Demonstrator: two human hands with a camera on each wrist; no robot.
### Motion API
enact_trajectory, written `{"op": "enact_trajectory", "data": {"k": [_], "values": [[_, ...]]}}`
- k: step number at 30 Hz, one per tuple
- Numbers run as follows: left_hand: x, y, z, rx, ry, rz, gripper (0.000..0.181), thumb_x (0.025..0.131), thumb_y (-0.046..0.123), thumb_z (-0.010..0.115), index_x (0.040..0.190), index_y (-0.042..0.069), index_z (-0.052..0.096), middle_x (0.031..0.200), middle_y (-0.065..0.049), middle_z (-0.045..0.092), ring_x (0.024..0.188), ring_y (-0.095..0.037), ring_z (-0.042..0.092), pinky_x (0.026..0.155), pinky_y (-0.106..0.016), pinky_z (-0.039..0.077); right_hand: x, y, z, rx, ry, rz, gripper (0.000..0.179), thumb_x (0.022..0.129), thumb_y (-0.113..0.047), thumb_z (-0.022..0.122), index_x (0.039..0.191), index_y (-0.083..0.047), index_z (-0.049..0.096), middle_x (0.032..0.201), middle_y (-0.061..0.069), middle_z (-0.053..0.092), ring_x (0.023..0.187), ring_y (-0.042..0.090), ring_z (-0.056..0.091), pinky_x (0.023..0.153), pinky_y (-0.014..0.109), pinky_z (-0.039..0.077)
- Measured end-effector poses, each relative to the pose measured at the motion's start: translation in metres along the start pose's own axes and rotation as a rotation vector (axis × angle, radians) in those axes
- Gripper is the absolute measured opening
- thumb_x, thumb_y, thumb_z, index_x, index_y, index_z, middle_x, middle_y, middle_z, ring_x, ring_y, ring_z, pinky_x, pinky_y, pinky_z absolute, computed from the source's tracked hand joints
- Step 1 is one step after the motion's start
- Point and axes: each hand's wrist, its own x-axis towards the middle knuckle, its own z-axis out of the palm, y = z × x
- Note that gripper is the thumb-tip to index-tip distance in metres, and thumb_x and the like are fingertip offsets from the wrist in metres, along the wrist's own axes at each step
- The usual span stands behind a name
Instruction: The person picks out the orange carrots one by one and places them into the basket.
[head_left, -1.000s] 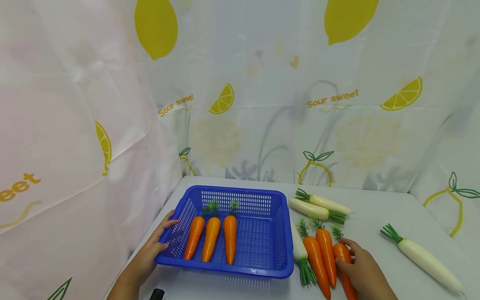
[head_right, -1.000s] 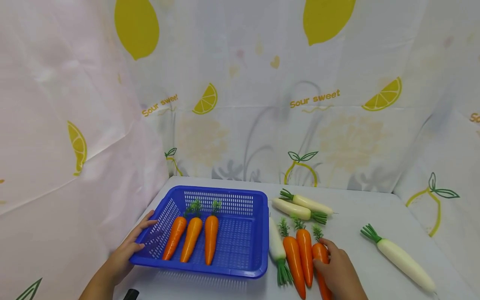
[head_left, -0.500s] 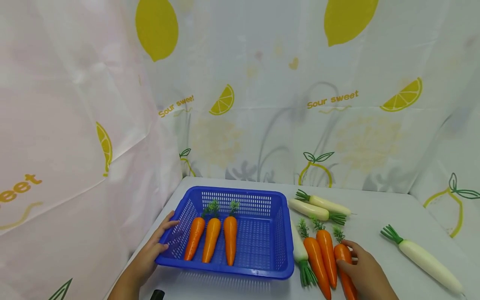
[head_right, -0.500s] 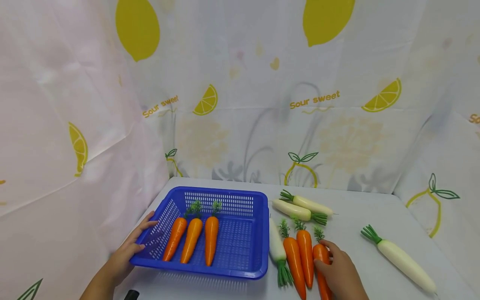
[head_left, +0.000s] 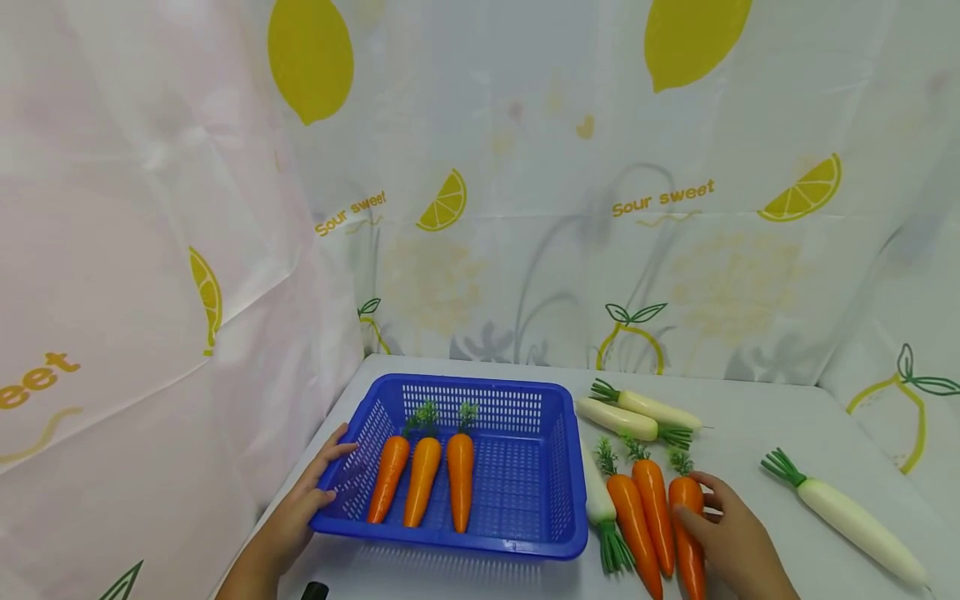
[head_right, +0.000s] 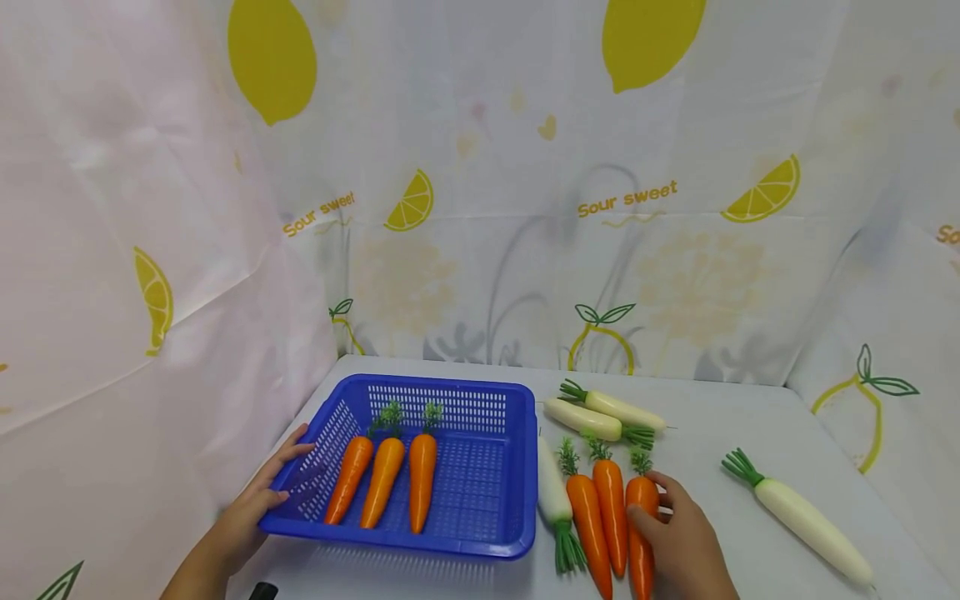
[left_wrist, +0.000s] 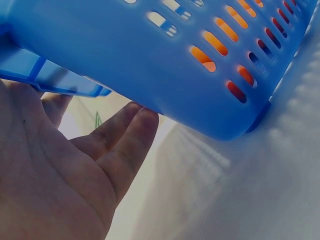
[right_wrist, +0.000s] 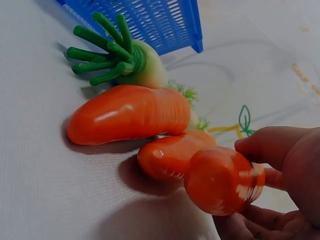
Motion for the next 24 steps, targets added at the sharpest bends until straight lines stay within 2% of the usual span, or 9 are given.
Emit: {"op": "enact_trajectory", "data": {"k": [7,14,20,24], "values": [[0.001,-0.001,0.0,-0.011,0.003,-0.011,0.072,0.086,-0.002,0.042,0.157,0.011,0.039,0.178,-0.008,-0.005,0.156,-0.057,-0.01,0.112,-0.079,0.015,-0.002,-0.003,0.0,0.105,0.013,0.026,0.091,0.095,-0.059,0.064,0.161,-0.006,0.029,0.15,0.037,0.044,0.131,0.054,0.052,0.081,0.045,0.063],[0.001,-0.001,0.0,-0.015,0.007,-0.021,0.073,0.085,-0.002,0.044,0.157,0.01,0.039,0.178,-0.007,-0.005,0.157,-0.056,-0.01,0.112,-0.079,0.014,-0.005,-0.009,0.002,0.188,0.013,0.045,0.095,0.094,-0.065,0.063,0.161,-0.007,0.028,0.152,0.035,0.042,0.131,0.051,0.053,0.083,0.044,0.062],[0.001,-0.001,0.0,0.0,0.012,-0.014,0.073,0.085,-0.001,0.044,0.156,0.012,0.04,0.178,-0.007,-0.004,0.157,-0.057,-0.009,0.112,-0.078,0.018,-0.006,-0.013,0.008,0.243,0.029,0.044,0.09,0.096,-0.057,0.065,0.161,-0.006,0.029,0.153,0.035,0.043,0.132,0.051,0.054,0.086,0.044,0.063],[0.001,-0.001,0.0,0.001,0.008,-0.01,0.073,0.085,-0.001,0.043,0.157,0.011,0.04,0.178,-0.007,-0.004,0.157,-0.056,-0.01,0.112,-0.078,0.016,-0.007,-0.016,0.011,0.27,0.026,0.043,0.089,0.097,-0.055,0.065,0.161,-0.005,0.028,0.152,0.037,0.041,0.132,0.052,0.054,0.086,0.045,0.063]]}}
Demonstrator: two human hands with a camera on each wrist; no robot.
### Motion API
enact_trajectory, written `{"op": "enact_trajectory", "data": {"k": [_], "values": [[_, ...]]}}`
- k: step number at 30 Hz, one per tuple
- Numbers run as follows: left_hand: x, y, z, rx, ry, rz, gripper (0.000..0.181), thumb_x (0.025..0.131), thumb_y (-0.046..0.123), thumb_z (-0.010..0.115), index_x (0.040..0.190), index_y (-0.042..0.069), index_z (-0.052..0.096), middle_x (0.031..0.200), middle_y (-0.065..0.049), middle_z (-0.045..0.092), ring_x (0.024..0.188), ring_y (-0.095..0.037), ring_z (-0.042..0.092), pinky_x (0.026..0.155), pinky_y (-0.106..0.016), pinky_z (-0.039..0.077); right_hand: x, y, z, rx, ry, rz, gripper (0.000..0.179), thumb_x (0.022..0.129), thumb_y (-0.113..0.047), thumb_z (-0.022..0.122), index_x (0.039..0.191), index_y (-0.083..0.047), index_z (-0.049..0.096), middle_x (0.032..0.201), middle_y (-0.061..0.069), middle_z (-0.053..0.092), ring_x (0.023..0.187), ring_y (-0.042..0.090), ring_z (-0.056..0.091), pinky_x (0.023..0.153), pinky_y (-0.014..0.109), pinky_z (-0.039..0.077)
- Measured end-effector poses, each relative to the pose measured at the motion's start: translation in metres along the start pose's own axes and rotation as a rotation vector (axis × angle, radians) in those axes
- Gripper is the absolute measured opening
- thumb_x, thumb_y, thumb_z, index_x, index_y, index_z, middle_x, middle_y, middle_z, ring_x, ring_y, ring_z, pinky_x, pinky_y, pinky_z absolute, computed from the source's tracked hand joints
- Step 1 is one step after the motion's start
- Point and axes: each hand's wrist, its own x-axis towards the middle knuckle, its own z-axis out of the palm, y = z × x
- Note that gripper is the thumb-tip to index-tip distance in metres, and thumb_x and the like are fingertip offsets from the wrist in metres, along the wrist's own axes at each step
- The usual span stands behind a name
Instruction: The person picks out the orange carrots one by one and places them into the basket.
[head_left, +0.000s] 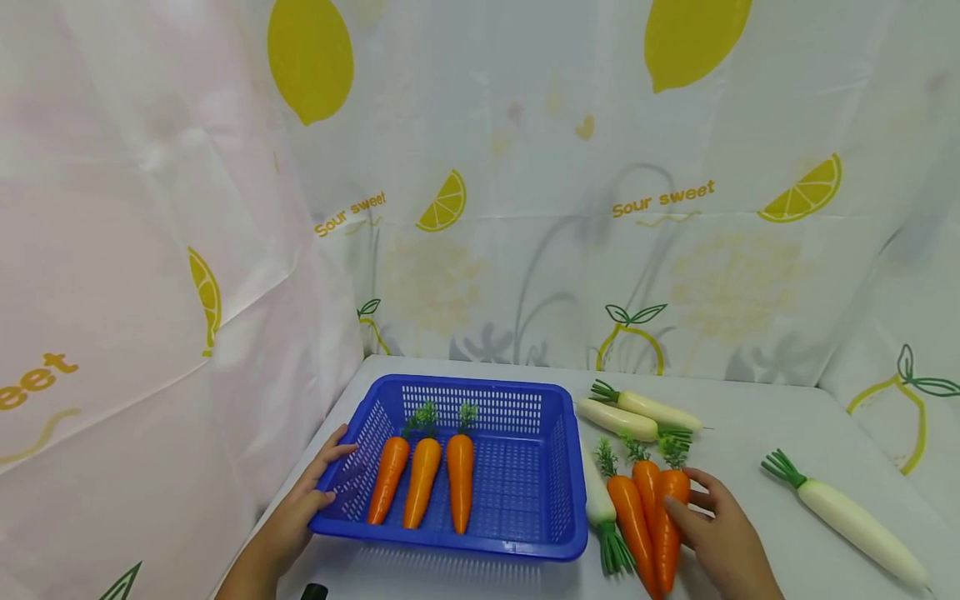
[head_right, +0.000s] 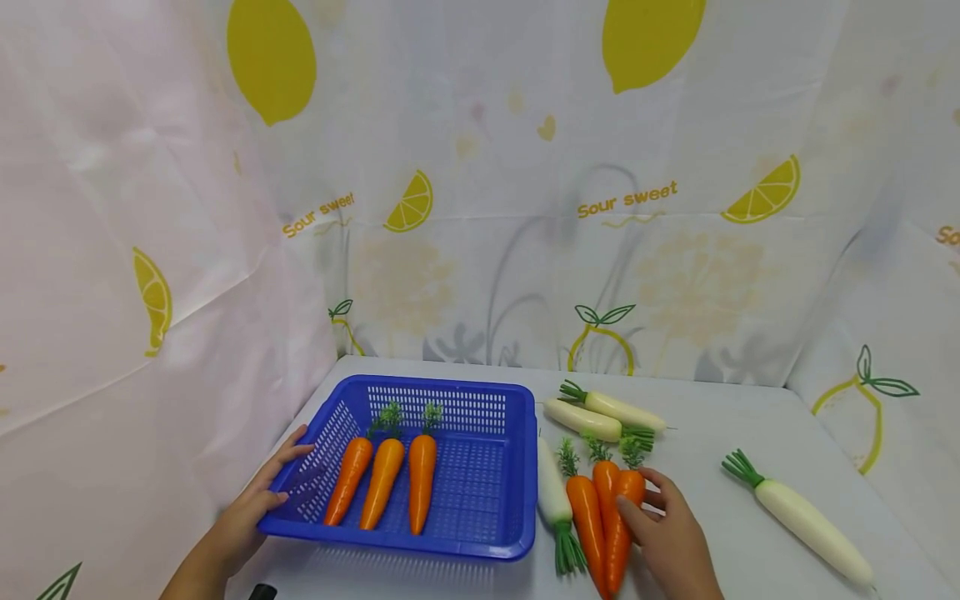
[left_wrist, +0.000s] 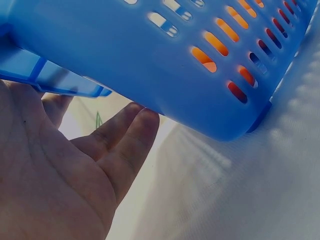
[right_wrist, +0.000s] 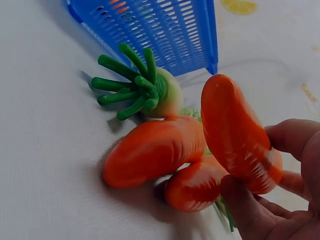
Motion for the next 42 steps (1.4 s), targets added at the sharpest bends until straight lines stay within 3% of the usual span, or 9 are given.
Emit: {"op": "enact_trajectory", "data": {"k": [8,17,28,35,42], "values": [[0.0,0.001,-0.001,-0.001,0.003,-0.005,0.072,0.086,-0.001,0.044,0.157,0.011,0.04,0.178,-0.008,-0.004,0.157,-0.057,-0.01,0.112,-0.079,0.014,-0.003,-0.008,0.006,0.09,-0.004,0.021,0.092,0.097,-0.055,0.065,0.163,-0.006,0.024,0.155,0.035,0.037,0.136,0.051,0.051,0.089,0.045,0.063],[0.001,-0.001,0.001,0.003,0.007,-0.015,0.072,0.086,-0.002,0.044,0.157,0.012,0.04,0.178,-0.007,-0.004,0.157,-0.056,-0.01,0.112,-0.079,0.015,-0.01,-0.016,0.016,0.257,-0.005,0.016,0.084,0.103,-0.044,0.062,0.167,-0.01,0.018,0.157,0.032,0.034,0.137,0.048,0.05,0.095,0.05,0.06],[0.0,0.0,0.001,-0.002,0.012,-0.01,0.073,0.085,-0.001,0.044,0.156,0.013,0.041,0.178,-0.006,-0.003,0.157,-0.055,-0.01,0.112,-0.081,0.012,-0.025,-0.032,0.027,0.4,-0.073,-0.061,0.076,0.104,-0.041,0.061,0.163,-0.014,0.022,0.155,0.026,0.04,0.124,0.03,0.062,0.1,0.048,0.058],[0.002,-0.005,0.005,-0.015,-0.008,0.008,0.071,0.086,0.001,0.042,0.156,0.014,0.041,0.178,-0.002,-0.004,0.158,-0.054,-0.012,0.112,-0.082,0.01,-0.033,-0.047,0.024,0.43,-0.105,-0.119,0.071,0.106,-0.035,0.059,0.163,-0.015,0.021,0.156,0.024,0.04,0.12,0.026,0.066,0.096,0.041,0.06],[0.001,-0.002,-0.001,0.011,0.001,0.01,0.072,0.085,0.0,0.043,0.156,0.014,0.041,0.178,-0.005,-0.003,0.158,-0.054,-0.012,0.112,-0.082,0.008,-0.037,-0.063,0.034,0.407,-0.1,-0.151,0.075,0.103,-0.041,0.063,0.162,-0.017,0.024,0.155,0.022,0.044,0.119,0.024,0.064,0.096,0.041,0.059]]}}
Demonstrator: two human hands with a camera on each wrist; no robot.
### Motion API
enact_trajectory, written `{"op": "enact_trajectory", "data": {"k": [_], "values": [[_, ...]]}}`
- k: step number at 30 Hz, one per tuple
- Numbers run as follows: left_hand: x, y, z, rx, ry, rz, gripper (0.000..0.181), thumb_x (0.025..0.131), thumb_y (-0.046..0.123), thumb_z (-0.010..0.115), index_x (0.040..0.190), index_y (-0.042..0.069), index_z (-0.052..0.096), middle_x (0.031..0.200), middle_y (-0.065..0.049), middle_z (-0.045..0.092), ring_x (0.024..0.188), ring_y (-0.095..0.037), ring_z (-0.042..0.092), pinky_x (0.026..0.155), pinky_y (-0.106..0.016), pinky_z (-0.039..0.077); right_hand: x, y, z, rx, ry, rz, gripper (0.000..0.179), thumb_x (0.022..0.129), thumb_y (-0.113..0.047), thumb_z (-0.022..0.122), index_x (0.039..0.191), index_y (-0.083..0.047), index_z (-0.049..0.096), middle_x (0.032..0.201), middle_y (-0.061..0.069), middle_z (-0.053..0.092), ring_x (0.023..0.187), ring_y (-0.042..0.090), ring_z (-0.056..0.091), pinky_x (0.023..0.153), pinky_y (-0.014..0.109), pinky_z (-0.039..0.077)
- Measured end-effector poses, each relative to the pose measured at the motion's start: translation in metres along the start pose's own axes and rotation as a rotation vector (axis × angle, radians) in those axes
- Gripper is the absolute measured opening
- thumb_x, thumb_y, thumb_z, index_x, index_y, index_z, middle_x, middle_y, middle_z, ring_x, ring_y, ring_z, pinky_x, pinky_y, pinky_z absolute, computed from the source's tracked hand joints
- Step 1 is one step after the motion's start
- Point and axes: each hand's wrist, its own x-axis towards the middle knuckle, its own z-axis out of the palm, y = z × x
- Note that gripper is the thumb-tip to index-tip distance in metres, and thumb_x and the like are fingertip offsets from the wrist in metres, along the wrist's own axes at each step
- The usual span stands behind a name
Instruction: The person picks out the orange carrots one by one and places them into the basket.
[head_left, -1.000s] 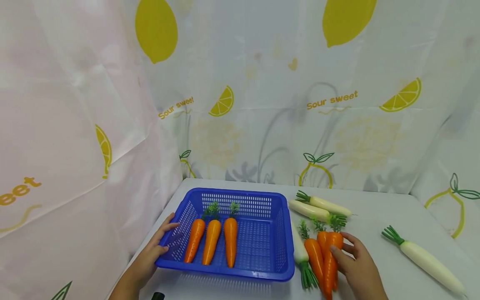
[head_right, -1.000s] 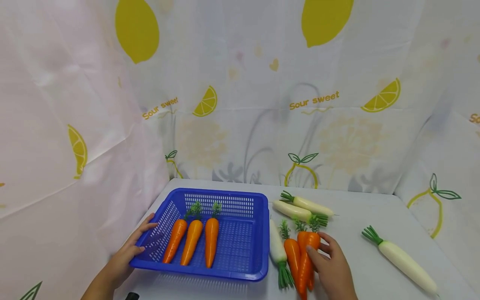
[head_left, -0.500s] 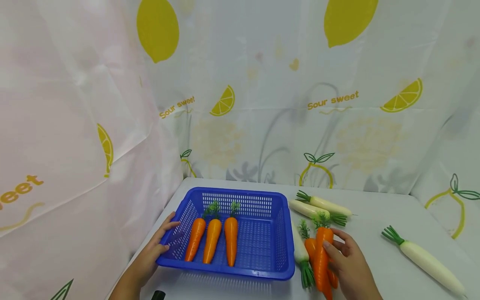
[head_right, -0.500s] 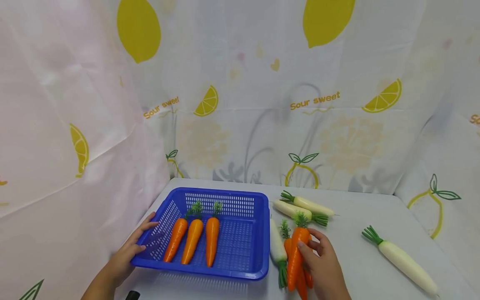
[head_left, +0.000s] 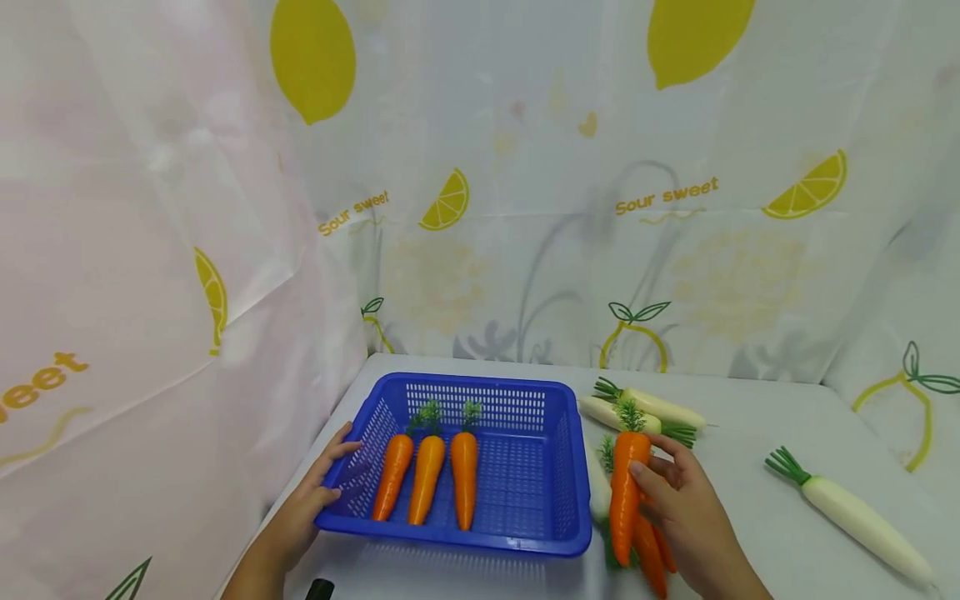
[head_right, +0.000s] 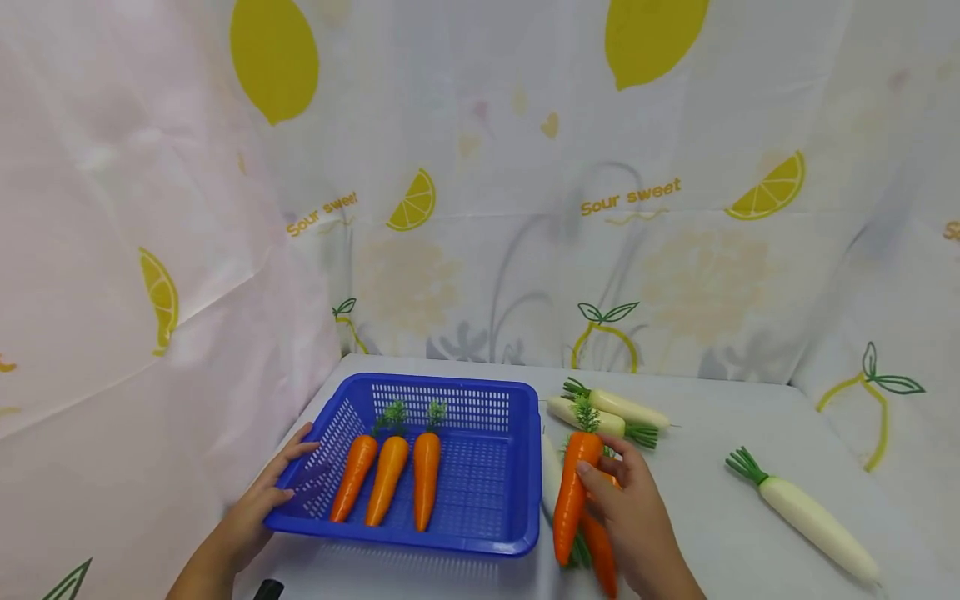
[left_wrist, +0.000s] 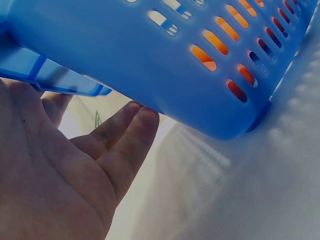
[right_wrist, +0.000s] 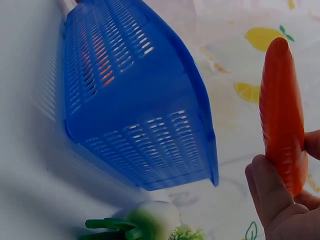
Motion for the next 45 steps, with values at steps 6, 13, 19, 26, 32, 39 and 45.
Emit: {"op": "enact_trajectory", "data": {"k": [6,13,19,26,32,39,45], "values": [[0.0,0.002,-0.002,0.003,0.002,-0.005,0.071,0.086,0.0,0.043,0.156,0.014,0.041,0.178,-0.004,-0.003,0.158,-0.054,-0.012,0.113,-0.081,0.009,0.002,-0.007,0.014,0.017,-0.004,-0.039,0.067,0.104,-0.034,0.063,0.159,-0.017,0.028,0.152,0.022,0.046,0.118,0.025,0.064,0.097,0.047,0.059],[-0.001,0.002,-0.001,0.002,0.008,-0.027,0.072,0.086,0.001,0.043,0.156,0.015,0.041,0.178,-0.002,-0.003,0.158,-0.053,-0.012,0.113,-0.082,0.01,0.006,-0.013,0.029,0.041,-0.03,-0.055,0.062,0.105,-0.022,0.061,0.158,-0.015,0.03,0.148,0.023,0.045,0.115,0.026,0.064,0.096,0.044,0.06],[0.001,0.002,0.0,-0.004,0.01,-0.04,0.072,0.087,0.002,0.045,0.157,0.016,0.04,0.178,-0.002,-0.004,0.158,-0.053,-0.012,0.112,-0.082,0.01,0.011,-0.018,0.04,0.052,-0.032,-0.065,0.062,0.104,-0.016,0.063,0.157,-0.014,0.032,0.148,0.024,0.046,0.117,0.029,0.065,0.097,0.047,0.06],[0.0,0.001,0.001,-0.007,0.016,-0.04,0.073,0.086,0.001,0.045,0.157,0.015,0.04,0.178,-0.003,-0.004,0.158,-0.053,-0.012,0.112,-0.081,0.011,0.019,-0.019,0.054,0.071,-0.065,-0.091,0.059,0.103,-0.015,0.064,0.154,-0.014,0.035,0.146,0.024,0.048,0.114,0.03,0.068,0.097,0.048,0.06],[0.0,0.0,0.001,-0.006,0.018,-0.043,0.073,0.086,0.002,0.046,0.157,0.015,0.04,0.178,-0.003,-0.004,0.158,-0.053,-0.012,0.112,-0.081,0.011,0.022,-0.022,0.066,0.084,-0.087,-0.1,0.061,0.101,-0.012,0.066,0.154,-0.015,0.036,0.146,0.024,0.048,0.112,0.029,0.07,0.095,0.043,0.061],[-0.001,0.0,0.001,0.005,0.029,-0.05,0.073,0.085,0.001,0.048,0.156,0.013,0.041,0.178,-0.003,-0.003,0.158,-0.054,-0.011,0.11,-0.083,0.011,0.024,-0.024,0.08,0.054,-0.097,-0.088,0.058,0.1,-0.014,0.067,0.151,-0.015,0.038,0.148,0.024,0.048,0.113,0.031,0.07,0.095,0.045,0.061],[0.001,0.002,0.001,-0.004,0.019,-0.049,0.072,0.086,0.001,0.047,0.157,0.013,0.04,0.178,-0.002,-0.003,0.158,-0.053,-0.012,0.11,-0.084,0.008,0.028,-0.023,0.089,0.06,-0.116,-0.082,0.058,0.101,-0.015,0.066,0.152,-0.014,0.038,0.149,0.025,0.044,0.115,0.033,0.068,0.097,0.048,0.06]]}}
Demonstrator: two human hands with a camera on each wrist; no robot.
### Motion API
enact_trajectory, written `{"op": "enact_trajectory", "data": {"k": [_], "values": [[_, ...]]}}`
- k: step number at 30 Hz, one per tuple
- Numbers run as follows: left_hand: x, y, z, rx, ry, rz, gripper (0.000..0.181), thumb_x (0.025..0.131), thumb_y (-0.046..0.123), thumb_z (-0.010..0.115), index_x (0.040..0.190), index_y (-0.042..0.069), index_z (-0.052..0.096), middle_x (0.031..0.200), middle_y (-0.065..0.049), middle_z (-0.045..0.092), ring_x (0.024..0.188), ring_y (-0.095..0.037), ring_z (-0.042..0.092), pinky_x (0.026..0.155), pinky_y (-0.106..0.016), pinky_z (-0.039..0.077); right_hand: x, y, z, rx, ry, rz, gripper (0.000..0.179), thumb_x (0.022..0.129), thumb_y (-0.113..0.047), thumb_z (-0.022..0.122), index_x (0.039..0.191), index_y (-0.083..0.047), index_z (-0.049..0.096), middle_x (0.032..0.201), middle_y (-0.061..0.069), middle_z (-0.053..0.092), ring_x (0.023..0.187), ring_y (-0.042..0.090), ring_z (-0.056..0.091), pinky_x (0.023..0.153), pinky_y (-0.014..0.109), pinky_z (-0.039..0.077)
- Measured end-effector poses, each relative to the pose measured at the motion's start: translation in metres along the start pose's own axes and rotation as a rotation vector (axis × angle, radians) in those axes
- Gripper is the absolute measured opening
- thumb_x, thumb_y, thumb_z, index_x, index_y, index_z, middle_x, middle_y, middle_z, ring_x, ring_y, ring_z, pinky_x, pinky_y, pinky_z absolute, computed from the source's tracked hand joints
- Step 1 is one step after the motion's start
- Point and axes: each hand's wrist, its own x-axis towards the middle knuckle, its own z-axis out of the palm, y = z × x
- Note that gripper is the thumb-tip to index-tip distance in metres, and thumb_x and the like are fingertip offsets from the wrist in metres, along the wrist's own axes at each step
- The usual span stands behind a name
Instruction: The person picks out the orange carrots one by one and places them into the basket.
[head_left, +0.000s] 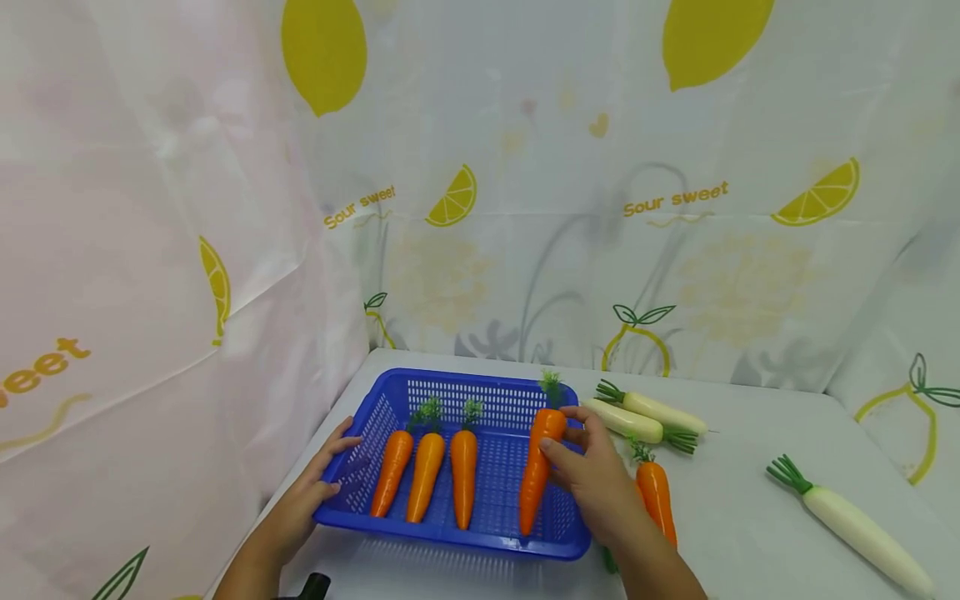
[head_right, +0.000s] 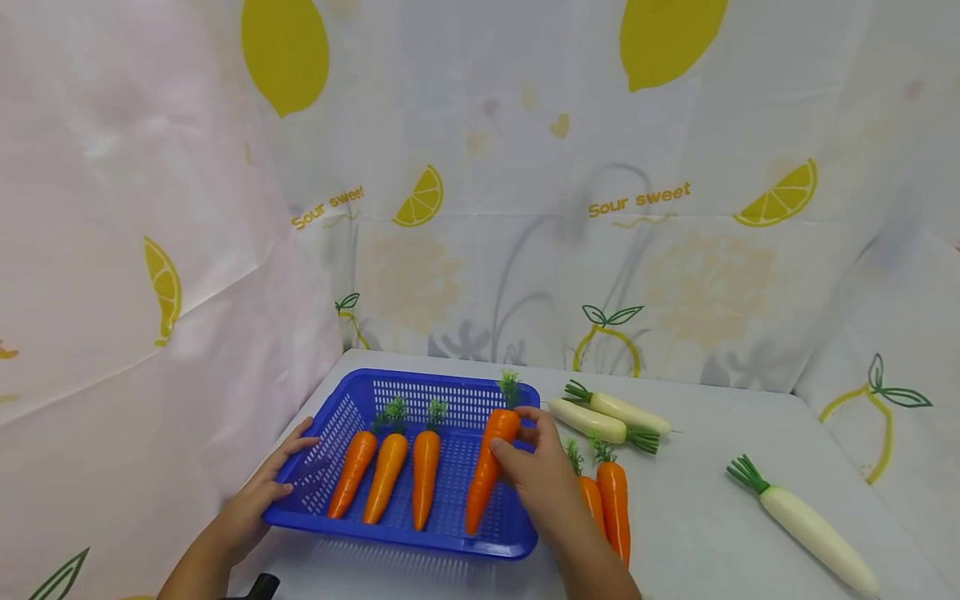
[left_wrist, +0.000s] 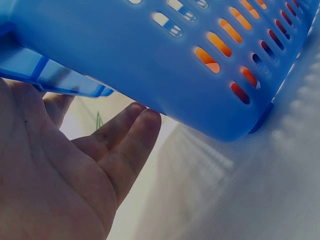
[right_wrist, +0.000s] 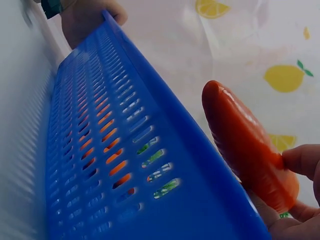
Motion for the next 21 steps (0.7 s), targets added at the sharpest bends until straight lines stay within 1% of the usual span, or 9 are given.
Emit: {"op": "enact_trajectory", "data": {"k": [5,9,13,16,21], "values": [[0.0,0.001,0.0,0.0,-0.008,0.007,0.072,0.086,0.0,0.046,0.157,0.013,0.04,0.178,-0.002,-0.004,0.158,-0.053,-0.012,0.11,-0.084,0.006,0.005,0.002,0.006,0.002,-0.005,-0.005,0.057,0.1,-0.015,0.066,0.151,-0.015,0.04,0.146,0.024,0.046,0.113,0.033,0.069,0.096,0.047,0.06],[-0.001,0.0,-0.001,-0.002,-0.009,0.014,0.072,0.086,0.001,0.047,0.157,0.012,0.04,0.178,-0.002,-0.004,0.158,-0.054,-0.012,0.11,-0.083,0.009,0.006,0.001,0.01,-0.004,-0.01,-0.004,0.057,0.1,-0.015,0.067,0.15,-0.014,0.04,0.145,0.024,0.046,0.114,0.033,0.068,0.096,0.048,0.06],[-0.002,0.0,0.0,-0.008,-0.006,0.001,0.073,0.086,0.0,0.048,0.157,0.012,0.04,0.178,-0.002,-0.004,0.158,-0.055,-0.011,0.11,-0.082,0.013,0.007,-0.002,0.014,-0.033,-0.015,0.013,0.057,0.1,-0.016,0.067,0.15,-0.015,0.041,0.145,0.024,0.047,0.114,0.033,0.068,0.096,0.048,0.06],[-0.002,0.001,0.0,-0.009,-0.003,-0.006,0.073,0.086,0.001,0.048,0.157,0.013,0.04,0.178,-0.001,-0.004,0.158,-0.054,-0.011,0.11,-0.082,0.013,0.008,-0.003,0.018,-0.051,-0.021,0.015,0.057,0.099,-0.015,0.067,0.15,-0.015,0.041,0.144,0.024,0.048,0.11,0.031,0.069,0.093,0.046,0.062],[-0.001,0.002,0.0,0.006,-0.004,0.003,0.072,0.087,0.002,0.049,0.157,0.014,0.04,0.178,-0.001,-0.005,0.157,-0.055,-0.012,0.109,-0.082,0.014,0.013,-0.002,0.024,-0.063,-0.04,0.0,0.057,0.1,-0.017,0.067,0.151,-0.013,0.04,0.143,0.025,0.047,0.104,0.029,0.071,0.09,0.045,0.063]]}}
